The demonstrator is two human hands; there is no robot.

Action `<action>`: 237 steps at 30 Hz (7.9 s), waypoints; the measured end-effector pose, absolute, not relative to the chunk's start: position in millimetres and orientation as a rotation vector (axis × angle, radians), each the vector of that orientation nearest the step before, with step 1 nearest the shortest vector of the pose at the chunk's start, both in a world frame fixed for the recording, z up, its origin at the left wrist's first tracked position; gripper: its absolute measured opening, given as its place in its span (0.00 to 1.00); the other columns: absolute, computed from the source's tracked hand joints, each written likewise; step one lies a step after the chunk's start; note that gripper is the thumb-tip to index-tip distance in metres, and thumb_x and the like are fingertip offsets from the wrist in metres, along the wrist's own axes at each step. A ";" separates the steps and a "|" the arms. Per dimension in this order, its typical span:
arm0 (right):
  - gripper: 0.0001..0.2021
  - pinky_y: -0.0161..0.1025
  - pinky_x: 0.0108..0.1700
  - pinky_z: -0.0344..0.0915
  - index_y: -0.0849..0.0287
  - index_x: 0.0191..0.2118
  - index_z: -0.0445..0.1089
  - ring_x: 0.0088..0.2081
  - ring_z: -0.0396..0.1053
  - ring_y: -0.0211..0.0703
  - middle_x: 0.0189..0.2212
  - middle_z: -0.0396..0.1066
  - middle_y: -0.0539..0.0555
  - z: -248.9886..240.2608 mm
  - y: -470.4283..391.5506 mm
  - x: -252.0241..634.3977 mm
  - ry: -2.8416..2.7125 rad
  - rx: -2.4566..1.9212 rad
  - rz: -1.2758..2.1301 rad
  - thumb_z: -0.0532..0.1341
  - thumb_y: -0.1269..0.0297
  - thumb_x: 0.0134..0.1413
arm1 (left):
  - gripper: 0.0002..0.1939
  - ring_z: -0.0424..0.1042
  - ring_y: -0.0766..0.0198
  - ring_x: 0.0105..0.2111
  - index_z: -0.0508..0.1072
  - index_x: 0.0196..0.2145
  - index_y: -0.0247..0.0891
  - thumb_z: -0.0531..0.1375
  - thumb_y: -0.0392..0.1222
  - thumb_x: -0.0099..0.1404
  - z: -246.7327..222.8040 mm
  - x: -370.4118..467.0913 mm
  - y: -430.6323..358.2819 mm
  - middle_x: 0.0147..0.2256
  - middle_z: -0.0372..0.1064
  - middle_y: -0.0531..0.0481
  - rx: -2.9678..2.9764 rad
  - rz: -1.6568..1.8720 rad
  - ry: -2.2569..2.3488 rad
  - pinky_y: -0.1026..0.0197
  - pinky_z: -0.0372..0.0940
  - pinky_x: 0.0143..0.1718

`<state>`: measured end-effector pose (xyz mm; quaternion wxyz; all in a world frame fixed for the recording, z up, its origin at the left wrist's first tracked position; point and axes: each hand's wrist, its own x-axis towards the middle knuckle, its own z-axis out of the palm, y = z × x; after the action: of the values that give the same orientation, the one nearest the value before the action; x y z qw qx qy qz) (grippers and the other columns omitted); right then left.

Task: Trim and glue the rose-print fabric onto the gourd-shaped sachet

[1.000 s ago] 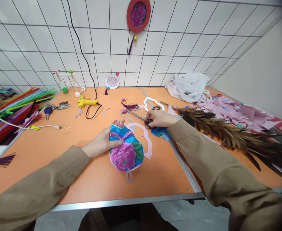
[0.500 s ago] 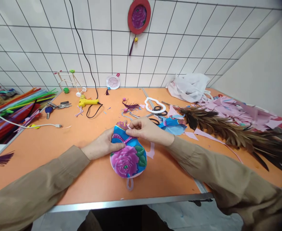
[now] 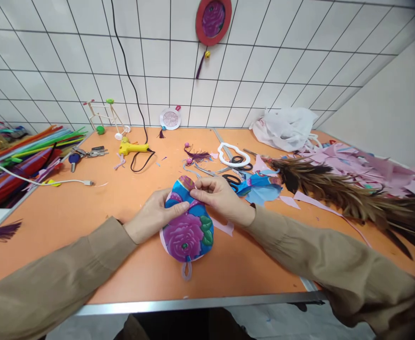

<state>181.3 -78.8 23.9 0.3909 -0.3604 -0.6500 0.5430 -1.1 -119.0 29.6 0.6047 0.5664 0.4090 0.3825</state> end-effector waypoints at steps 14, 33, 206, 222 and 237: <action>0.19 0.38 0.31 0.56 0.59 0.24 0.65 0.27 0.58 0.37 0.22 0.60 0.48 17.7 -87.1 175.4 -1.532 -0.889 1.451 0.69 0.49 0.45 | 0.26 0.63 0.69 0.21 0.72 0.23 0.34 0.69 0.62 0.48 20.8 -2.2 -116.9 0.20 0.68 0.54 1.165 0.854 1.047 0.65 0.59 0.25; 0.09 0.40 0.40 0.65 0.58 0.29 0.67 0.41 0.68 0.42 0.40 0.68 0.55 21.6 -87.8 184.5 -1.978 -0.556 0.405 0.56 0.80 0.50 | 0.16 0.62 0.67 0.22 0.72 0.24 0.35 0.63 0.52 0.58 22.0 -4.2 -114.2 0.21 0.66 0.54 1.460 0.746 1.045 0.64 0.58 0.26; 0.31 0.32 0.23 0.56 0.65 0.38 0.69 0.21 0.59 0.31 0.22 0.62 0.47 34.8 -71.6 222.4 -1.911 -0.827 1.731 0.67 0.37 0.43 | 0.17 0.77 0.58 0.28 0.77 0.33 0.36 0.73 0.48 0.51 22.5 -5.7 -111.6 0.28 0.78 0.47 0.931 0.960 0.729 0.58 0.72 0.34; 0.31 0.30 0.19 0.55 0.66 0.39 0.70 0.17 0.60 0.31 0.19 0.65 0.48 30.4 -69.9 225.9 -1.827 -0.852 1.789 0.69 0.40 0.41 | 0.15 0.77 0.60 0.27 0.78 0.32 0.35 0.73 0.47 0.52 21.1 -6.9 -110.9 0.29 0.79 0.46 0.942 0.951 0.711 0.62 0.71 0.31; 0.31 0.29 0.19 0.60 0.67 0.38 0.69 0.19 0.63 0.32 0.20 0.66 0.49 35.9 -59.8 236.3 -1.968 -0.747 1.803 0.66 0.38 0.45 | 0.18 0.75 0.64 0.26 0.76 0.32 0.33 0.73 0.48 0.50 20.7 -14.2 -106.8 0.28 0.78 0.48 0.992 0.815 0.769 0.64 0.71 0.30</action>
<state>236.3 -59.8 35.9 0.1841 -0.2648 -0.6979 0.6394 -14.2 -106.8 20.7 0.7327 0.4509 0.3498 0.3707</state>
